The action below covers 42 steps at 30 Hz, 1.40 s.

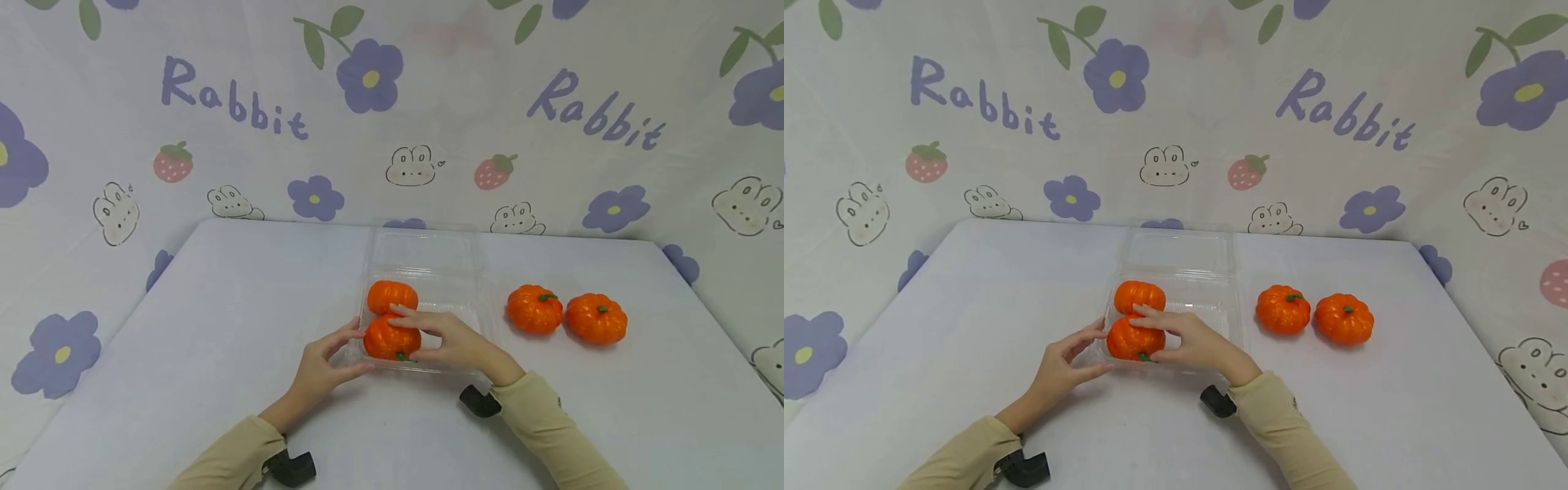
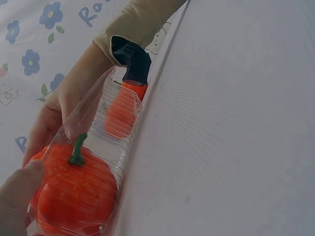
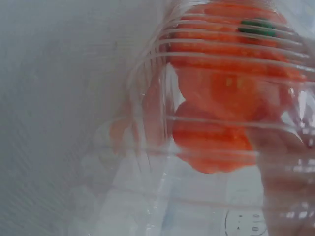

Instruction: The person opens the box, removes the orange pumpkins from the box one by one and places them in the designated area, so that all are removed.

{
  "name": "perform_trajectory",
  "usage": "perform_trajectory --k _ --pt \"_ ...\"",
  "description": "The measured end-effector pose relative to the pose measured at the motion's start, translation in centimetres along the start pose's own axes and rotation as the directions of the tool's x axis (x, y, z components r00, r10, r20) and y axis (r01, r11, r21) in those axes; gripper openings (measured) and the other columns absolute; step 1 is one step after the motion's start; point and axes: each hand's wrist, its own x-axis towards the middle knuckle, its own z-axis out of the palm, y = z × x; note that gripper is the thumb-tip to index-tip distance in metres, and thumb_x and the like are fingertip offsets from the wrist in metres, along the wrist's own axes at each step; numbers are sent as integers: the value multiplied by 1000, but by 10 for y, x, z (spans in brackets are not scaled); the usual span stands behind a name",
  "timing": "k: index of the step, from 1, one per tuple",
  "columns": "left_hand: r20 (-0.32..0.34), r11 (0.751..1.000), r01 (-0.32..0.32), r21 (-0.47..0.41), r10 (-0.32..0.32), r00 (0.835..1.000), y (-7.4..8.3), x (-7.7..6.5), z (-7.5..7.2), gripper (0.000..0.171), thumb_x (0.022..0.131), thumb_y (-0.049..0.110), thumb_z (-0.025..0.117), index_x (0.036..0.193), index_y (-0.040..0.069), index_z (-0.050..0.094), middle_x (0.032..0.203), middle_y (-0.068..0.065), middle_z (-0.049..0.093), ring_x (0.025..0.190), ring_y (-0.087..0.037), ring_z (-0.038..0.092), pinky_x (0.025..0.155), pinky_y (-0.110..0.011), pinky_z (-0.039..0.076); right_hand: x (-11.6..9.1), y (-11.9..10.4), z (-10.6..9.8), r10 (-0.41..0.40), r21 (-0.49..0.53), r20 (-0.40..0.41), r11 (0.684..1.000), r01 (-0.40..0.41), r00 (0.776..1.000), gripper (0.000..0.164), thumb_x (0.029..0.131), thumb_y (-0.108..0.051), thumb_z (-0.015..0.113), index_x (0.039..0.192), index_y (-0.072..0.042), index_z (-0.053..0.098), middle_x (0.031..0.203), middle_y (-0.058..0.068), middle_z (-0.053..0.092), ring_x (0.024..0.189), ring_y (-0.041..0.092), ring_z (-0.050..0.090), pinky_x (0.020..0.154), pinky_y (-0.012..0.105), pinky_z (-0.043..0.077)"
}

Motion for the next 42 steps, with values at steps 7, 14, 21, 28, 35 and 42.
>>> perform_trajectory --k 7,14,21,28,35,42 --pt "-3 1000 -14 1 14 1000 0 0 0 39 65 -8 75 101 -10 59 119 -30 47 113 -38 44 91 -45 37 -1 11 1 -31 -88 14 996 32 999 60 73 3 71 128 -5 49 137 10 37 124 20 35 95 32 37" --pt "-3 1000 -14 -6 14 1000 3 1 0 40 64 -10 75 100 -11 58 119 -30 47 113 -39 44 91 -47 37 -1 8 2 -40 -233 -11 972 37 999 65 67 1 77 126 -5 51 134 9 42 119 21 41 89 27 42" --pt "-1 1000 -18 -3 18 1000 2 1 0 40 64 -10 75 101 -11 59 120 -30 47 113 -38 44 91 -47 37 -2 4 1 -19 -260 -48 966 6 999 67 67 -5 78 127 -3 49 128 8 48 115 19 46 91 28 40" --pt "-1 1000 -15 -7 15 1000 1 1 0 43 64 -10 74 104 -12 57 120 -29 47 113 -38 44 91 -46 37 -3 2 -2 11 -236 -98 971 -34 995 64 66 -12 80 123 -1 53 123 8 53 111 20 50 92 31 40" --pt "0 1000 0 -3 0 1000 3 1 0 43 65 -9 74 105 -12 57 121 -28 47 114 -36 44 93 -44 36 -3 -1 -6 74 -152 -131 984 -94 989 66 66 -14 80 123 1 52 124 9 51 114 21 47 94 34 37" --pt "-3 1000 0 -1 0 1000 3 1 0 43 66 -9 74 105 -13 56 121 -29 46 114 -37 43 92 -45 36 -2 -3 -7 127 -6 -153 992 -129 980 66 66 -11 80 122 4 50 126 12 49 118 25 42 95 36 36"
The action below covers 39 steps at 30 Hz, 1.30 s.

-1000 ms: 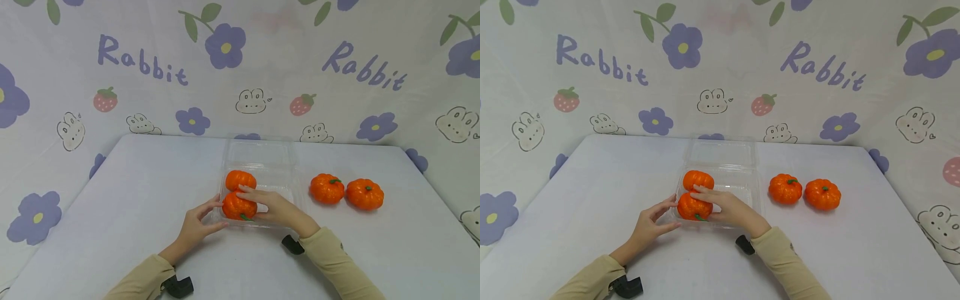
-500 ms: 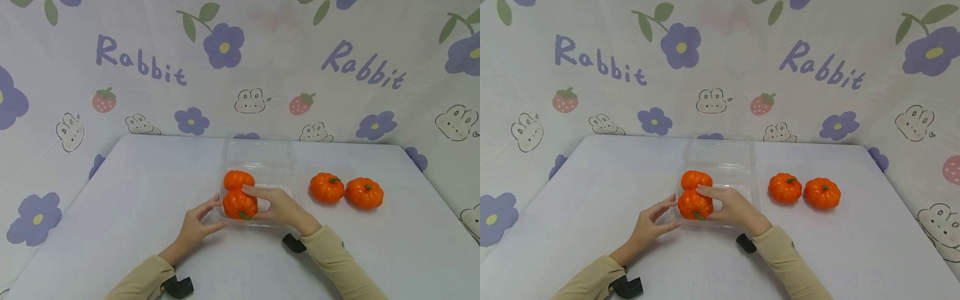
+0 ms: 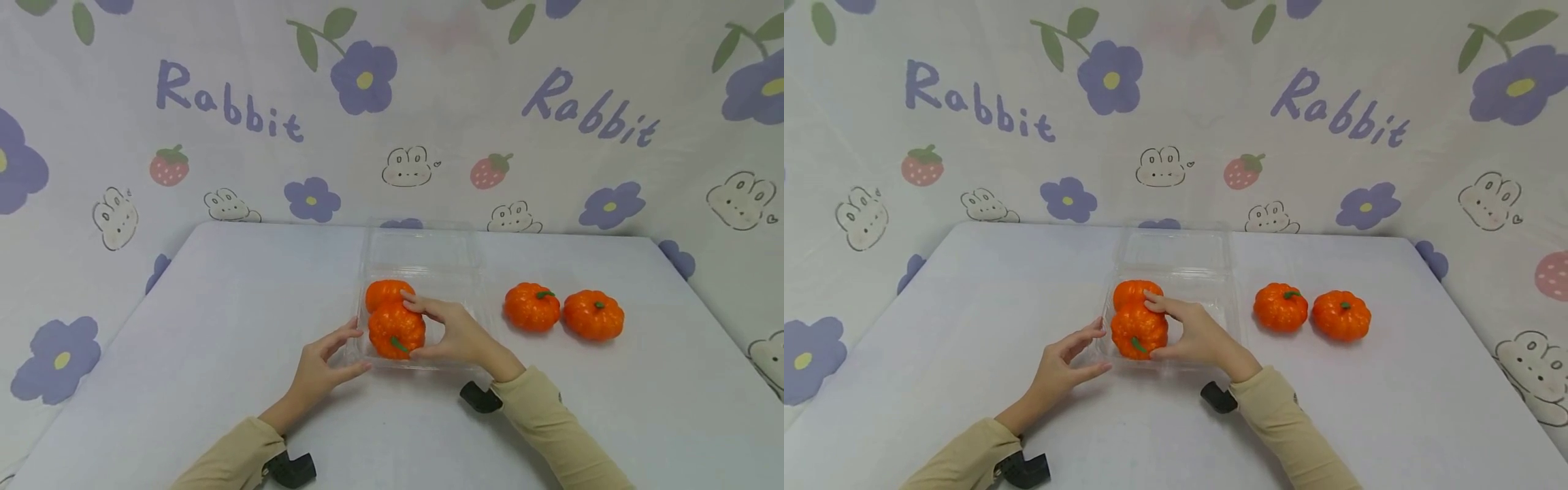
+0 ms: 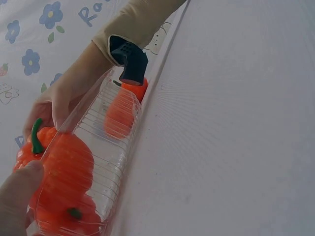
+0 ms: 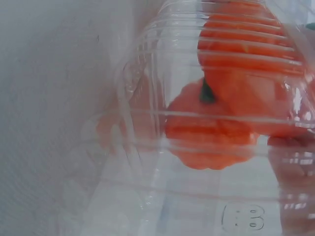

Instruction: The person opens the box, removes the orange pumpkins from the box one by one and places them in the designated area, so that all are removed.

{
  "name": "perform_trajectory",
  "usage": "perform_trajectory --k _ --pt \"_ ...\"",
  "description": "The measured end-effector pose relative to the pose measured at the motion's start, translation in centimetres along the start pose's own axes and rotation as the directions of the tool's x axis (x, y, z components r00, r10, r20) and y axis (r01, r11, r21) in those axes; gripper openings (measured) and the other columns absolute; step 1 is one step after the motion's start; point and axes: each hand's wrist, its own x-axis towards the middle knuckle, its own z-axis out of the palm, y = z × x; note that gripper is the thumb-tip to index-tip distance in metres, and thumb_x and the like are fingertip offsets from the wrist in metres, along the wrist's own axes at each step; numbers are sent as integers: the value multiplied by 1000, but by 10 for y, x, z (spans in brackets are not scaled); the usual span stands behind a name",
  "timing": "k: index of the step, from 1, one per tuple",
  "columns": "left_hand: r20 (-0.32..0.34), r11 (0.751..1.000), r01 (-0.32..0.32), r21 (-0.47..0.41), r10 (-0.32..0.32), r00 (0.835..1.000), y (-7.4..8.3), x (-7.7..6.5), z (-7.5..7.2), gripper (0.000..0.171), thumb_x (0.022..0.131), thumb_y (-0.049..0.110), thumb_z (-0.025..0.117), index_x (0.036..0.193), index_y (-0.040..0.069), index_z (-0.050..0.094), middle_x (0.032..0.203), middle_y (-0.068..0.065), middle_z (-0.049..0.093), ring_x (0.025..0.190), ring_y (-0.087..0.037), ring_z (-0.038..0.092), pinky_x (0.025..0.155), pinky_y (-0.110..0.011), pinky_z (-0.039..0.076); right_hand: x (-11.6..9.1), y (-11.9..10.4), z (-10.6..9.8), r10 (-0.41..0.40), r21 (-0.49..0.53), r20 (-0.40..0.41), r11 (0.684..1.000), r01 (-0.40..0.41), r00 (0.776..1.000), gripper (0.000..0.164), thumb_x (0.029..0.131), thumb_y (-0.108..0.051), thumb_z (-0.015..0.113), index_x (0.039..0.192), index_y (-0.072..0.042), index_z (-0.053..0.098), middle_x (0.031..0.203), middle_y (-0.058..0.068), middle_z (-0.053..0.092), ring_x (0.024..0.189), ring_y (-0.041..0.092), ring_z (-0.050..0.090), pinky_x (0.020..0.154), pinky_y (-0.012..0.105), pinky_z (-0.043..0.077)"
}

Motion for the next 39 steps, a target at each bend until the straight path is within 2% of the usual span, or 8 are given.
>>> perform_trajectory --k 7,14,18,22,27,31,35,39 --pt "-1 1000 16 -5 -16 1000 -2 -1 1 43 66 -8 74 105 -13 56 122 -28 46 115 -36 43 93 -44 36 1 -22 -7 5 143 -47 990 1 999 62 63 5 78 117 11 49 122 22 50 111 32 48 91 37 40" --pt "-7 1000 11 -4 -11 1000 -1 -1 1 43 66 -8 74 104 -13 57 121 -27 47 114 -36 44 92 -44 37 3 -32 -14 82 195 -13 978 -77 997 72 65 8 76 128 11 40 125 25 46 110 32 48 85 38 45" --pt "-8 1000 4 3 -4 1000 -1 -1 1 43 65 -8 75 104 -13 57 121 -28 47 113 -37 44 92 -44 37 3 -30 -15 99 199 -7 975 -96 995 70 65 8 76 126 10 42 123 23 47 107 32 49 80 41 48" --pt "-9 1000 3 9 -3 1000 -1 -1 1 42 65 -7 75 103 -12 57 120 -28 47 113 -37 44 92 -43 37 3 -28 -16 110 217 -15 971 -104 994 65 64 7 76 121 11 47 120 20 50 105 30 50 83 38 47" --pt "-14 1000 7 1 -7 1000 -1 -1 1 42 65 -8 75 103 -11 58 120 -28 47 113 -36 44 92 -43 36 2 -26 -18 147 284 -19 949 -136 989 60 65 6 76 119 10 49 120 20 51 108 29 49 90 34 42" --pt "-13 1000 13 -3 -13 1000 -1 -1 1 43 64 -8 75 104 -9 58 120 -28 47 114 -36 44 93 -44 36 0 -24 -20 186 340 -6 924 -173 983 55 66 5 75 115 8 48 120 20 51 108 30 49 89 35 43" --pt "-12 1000 17 -10 -17 1000 -1 -1 0 42 65 -8 75 104 -9 59 120 -28 47 114 -36 44 93 -44 36 -2 -9 -17 194 383 5 906 -181 981 50 66 3 76 107 6 48 119 21 52 107 30 50 87 36 44" --pt "-12 1000 16 -17 -16 1000 -1 0 0 43 64 -9 75 103 -9 58 120 -29 47 114 -36 44 93 -44 36 -4 4 -18 201 405 -26 898 -173 979 48 69 -1 76 106 6 47 116 21 53 102 24 53 84 34 47"
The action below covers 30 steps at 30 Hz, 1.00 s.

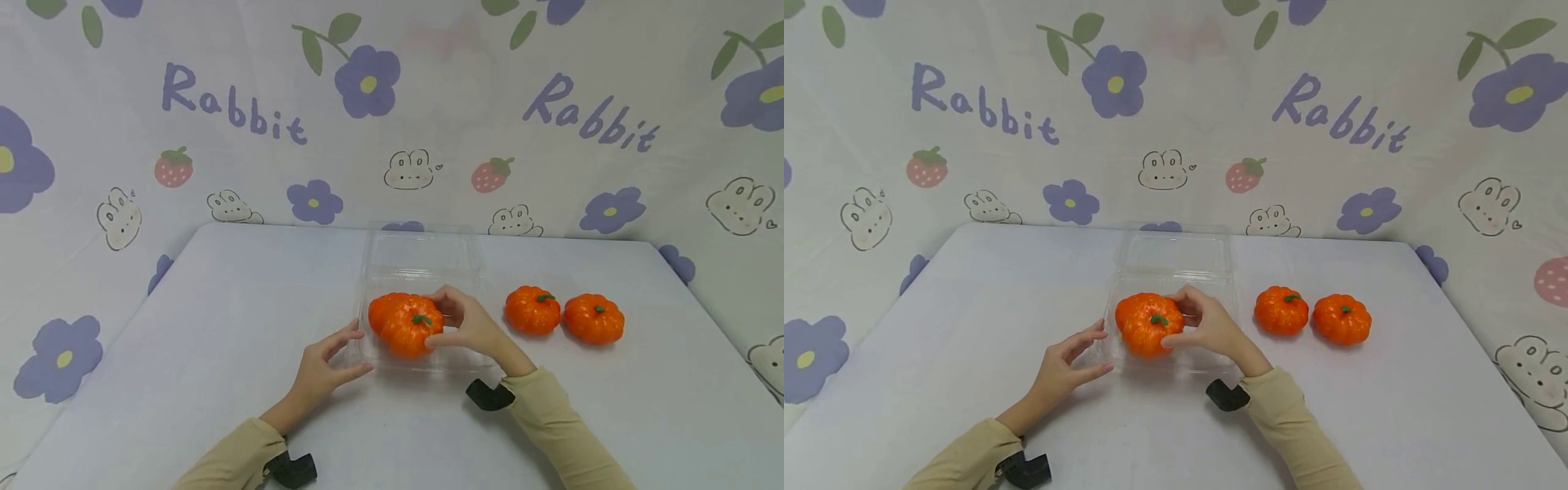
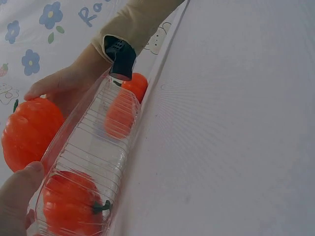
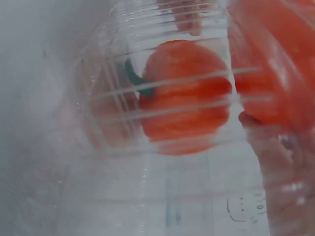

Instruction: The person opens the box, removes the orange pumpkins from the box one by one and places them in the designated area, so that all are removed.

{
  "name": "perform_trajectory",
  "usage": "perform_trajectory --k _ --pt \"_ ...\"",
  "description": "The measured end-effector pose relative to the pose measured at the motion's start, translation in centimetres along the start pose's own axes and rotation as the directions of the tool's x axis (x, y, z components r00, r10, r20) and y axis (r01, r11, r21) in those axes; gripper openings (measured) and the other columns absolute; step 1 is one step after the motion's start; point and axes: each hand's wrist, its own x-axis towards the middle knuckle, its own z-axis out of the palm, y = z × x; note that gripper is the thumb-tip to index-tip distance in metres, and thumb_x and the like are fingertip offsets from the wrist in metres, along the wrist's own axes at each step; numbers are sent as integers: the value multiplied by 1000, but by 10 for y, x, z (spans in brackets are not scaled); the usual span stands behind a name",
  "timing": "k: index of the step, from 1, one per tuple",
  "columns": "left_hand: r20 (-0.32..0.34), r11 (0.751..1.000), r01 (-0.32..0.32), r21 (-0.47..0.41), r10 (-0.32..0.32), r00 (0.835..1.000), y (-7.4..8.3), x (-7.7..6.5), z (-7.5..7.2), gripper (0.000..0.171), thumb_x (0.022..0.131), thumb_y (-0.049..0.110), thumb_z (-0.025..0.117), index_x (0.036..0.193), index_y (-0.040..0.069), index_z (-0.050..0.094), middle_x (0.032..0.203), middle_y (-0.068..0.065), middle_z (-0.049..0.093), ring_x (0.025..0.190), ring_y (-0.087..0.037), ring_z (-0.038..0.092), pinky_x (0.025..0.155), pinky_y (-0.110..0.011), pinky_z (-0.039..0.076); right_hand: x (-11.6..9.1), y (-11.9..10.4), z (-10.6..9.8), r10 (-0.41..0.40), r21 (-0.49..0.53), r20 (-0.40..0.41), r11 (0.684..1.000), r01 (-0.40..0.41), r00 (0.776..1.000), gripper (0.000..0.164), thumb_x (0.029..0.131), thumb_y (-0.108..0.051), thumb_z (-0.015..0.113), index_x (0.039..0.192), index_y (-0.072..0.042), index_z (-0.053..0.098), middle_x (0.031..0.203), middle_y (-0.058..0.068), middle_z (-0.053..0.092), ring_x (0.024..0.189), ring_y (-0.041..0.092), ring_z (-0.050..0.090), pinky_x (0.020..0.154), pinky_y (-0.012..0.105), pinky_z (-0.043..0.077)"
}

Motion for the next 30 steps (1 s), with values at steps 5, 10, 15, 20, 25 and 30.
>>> perform_trajectory --k 5,10,15,20,25,30 --pt "1 1000 -2 0 2 1000 1 1 0 43 64 -9 75 103 -10 58 119 -29 48 114 -36 44 93 -44 36 -3 -4 -10 10 59 -90 998 -4 996 57 74 -4 72 121 8 41 118 26 50 97 20 56 79 31 49" --pt "1 1000 -2 8 2 1000 1 1 1 42 65 -8 75 103 -9 59 120 -28 48 113 -35 45 93 -44 36 -7 -8 -18 52 66 -135 997 -44 990 63 77 -7 71 130 5 39 123 23 48 98 20 56 81 31 48" --pt "-2 1000 -11 12 11 1000 0 1 1 41 65 -8 75 103 -10 58 119 -29 48 112 -36 45 92 -45 36 -8 -9 -20 103 49 -148 994 -97 984 61 75 -9 73 126 8 44 119 23 51 93 20 56 80 30 49" --pt "1 1000 -14 14 14 1000 0 1 1 42 65 -8 75 102 -13 57 119 -29 47 113 -36 45 93 -43 36 -9 -11 -20 128 38 -154 992 -123 980 59 74 -8 73 123 9 45 116 24 53 90 19 58 78 29 49" --pt "3 1000 -16 9 16 1000 0 1 1 42 65 -8 75 103 -12 57 120 -29 47 113 -37 45 93 -44 36 -13 -13 -21 127 29 -149 992 -124 981 59 74 -9 74 123 9 47 117 23 53 94 19 57 80 30 49" --pt "0 1000 -3 -8 3 1000 -2 0 1 42 66 -8 74 104 -12 57 121 -29 47 114 -37 43 94 -44 34 -19 -13 -25 153 15 -160 988 -153 975 60 72 -10 75 124 5 49 119 19 53 99 23 56 81 31 48"
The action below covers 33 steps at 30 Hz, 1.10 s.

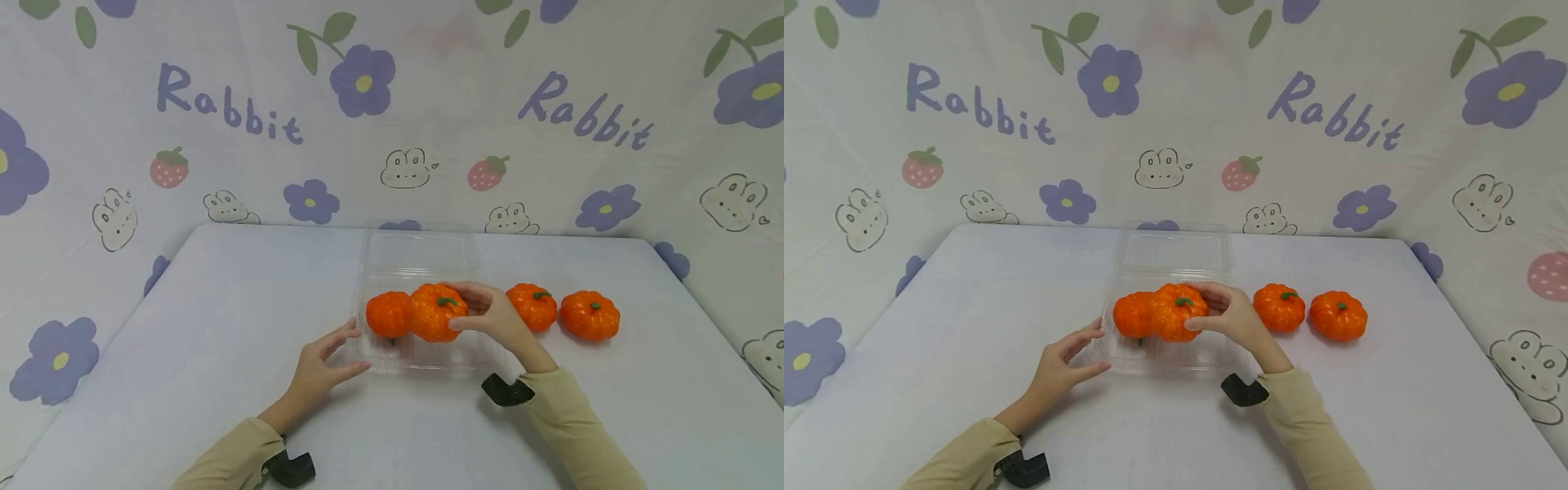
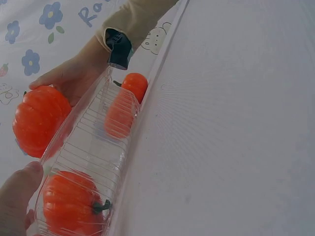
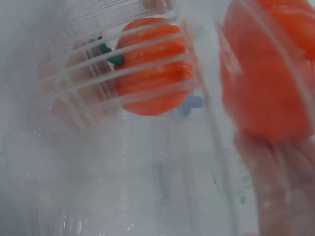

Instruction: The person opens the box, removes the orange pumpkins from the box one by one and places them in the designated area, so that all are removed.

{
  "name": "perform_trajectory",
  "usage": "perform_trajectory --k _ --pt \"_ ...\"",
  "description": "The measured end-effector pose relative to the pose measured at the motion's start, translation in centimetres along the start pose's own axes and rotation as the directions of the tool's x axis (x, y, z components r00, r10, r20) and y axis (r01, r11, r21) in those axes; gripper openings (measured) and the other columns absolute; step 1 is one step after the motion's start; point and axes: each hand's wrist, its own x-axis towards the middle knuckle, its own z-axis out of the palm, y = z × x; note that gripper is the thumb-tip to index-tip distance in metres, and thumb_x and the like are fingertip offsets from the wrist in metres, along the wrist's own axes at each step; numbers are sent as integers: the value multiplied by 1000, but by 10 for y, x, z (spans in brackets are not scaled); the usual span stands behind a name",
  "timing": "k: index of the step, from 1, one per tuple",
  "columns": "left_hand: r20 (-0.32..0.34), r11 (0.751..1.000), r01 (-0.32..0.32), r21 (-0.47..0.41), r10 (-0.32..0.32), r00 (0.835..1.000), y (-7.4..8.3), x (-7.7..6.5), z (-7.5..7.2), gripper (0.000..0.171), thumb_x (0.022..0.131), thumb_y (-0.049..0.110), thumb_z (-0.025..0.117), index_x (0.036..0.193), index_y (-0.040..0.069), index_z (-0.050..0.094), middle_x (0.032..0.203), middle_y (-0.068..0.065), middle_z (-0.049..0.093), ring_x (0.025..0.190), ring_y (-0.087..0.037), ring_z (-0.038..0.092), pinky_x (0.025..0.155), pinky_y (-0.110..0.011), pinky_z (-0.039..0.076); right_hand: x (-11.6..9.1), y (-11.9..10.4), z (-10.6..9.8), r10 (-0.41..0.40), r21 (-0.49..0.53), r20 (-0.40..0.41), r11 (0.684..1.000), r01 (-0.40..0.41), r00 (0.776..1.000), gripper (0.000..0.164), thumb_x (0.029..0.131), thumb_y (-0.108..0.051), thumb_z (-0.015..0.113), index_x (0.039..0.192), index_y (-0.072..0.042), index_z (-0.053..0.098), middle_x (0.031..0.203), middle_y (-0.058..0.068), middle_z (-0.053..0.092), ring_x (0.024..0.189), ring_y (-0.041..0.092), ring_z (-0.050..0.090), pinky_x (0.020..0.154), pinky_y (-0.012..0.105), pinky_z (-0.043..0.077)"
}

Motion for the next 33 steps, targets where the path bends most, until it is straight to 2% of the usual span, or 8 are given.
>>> perform_trajectory --k 5,11,15,18,21,27,33 --pt "4 1000 15 -4 -15 1000 -1 -1 1 41 67 -7 74 104 -12 57 121 -28 47 114 -36 43 94 -43 34 -11 4 -7 38 -31 -21 999 -39 999 62 72 -9 75 125 4 48 122 19 51 103 25 54 82 28 47" --pt "4 1000 14 4 -14 1000 -1 -2 1 42 67 -7 74 104 -13 57 121 -28 47 114 -36 43 94 -43 34 -30 7 -16 13 -39 -22 999 -14 1000 68 69 -5 77 127 6 44 126 19 48 106 15 52 83 26 46" --pt "3 1000 4 12 -4 1000 0 -1 0 42 67 -7 74 104 -13 57 121 -28 47 114 -36 44 94 -42 35 -42 6 -26 -21 -33 -61 999 19 998 65 71 -2 74 127 9 43 124 7 52 102 8 53 82 24 46" --pt "3 1000 -5 17 5 1000 0 -1 0 41 67 -7 74 104 -13 57 120 -28 47 113 -37 44 93 -44 35 -52 8 -35 -22 -38 -99 999 19 995 61 73 -1 72 126 10 43 118 -6 55 100 6 53 81 21 46" --pt "5 1000 -5 13 5 1000 1 0 0 41 66 -8 74 104 -12 57 120 -29 47 113 -37 44 93 -45 35 -63 12 -44 -22 -58 -127 998 14 992 57 74 1 70 125 8 45 115 -13 55 99 4 54 80 20 46" --pt "4 1000 12 19 -12 1000 2 0 0 42 67 -7 74 104 -11 58 121 -27 47 114 -35 44 93 -43 35 -82 19 -59 -8 -104 -167 995 -10 986 51 76 3 67 124 0 50 110 -17 56 92 5 56 73 21 49" --pt "4 999 18 35 -18 1000 3 1 0 42 66 -6 75 105 -11 57 122 -27 46 115 -35 43 93 -44 35 -93 21 -71 -8 -181 -181 983 -26 983 51 77 0 68 124 6 47 111 -20 54 93 2 55 75 19 48"
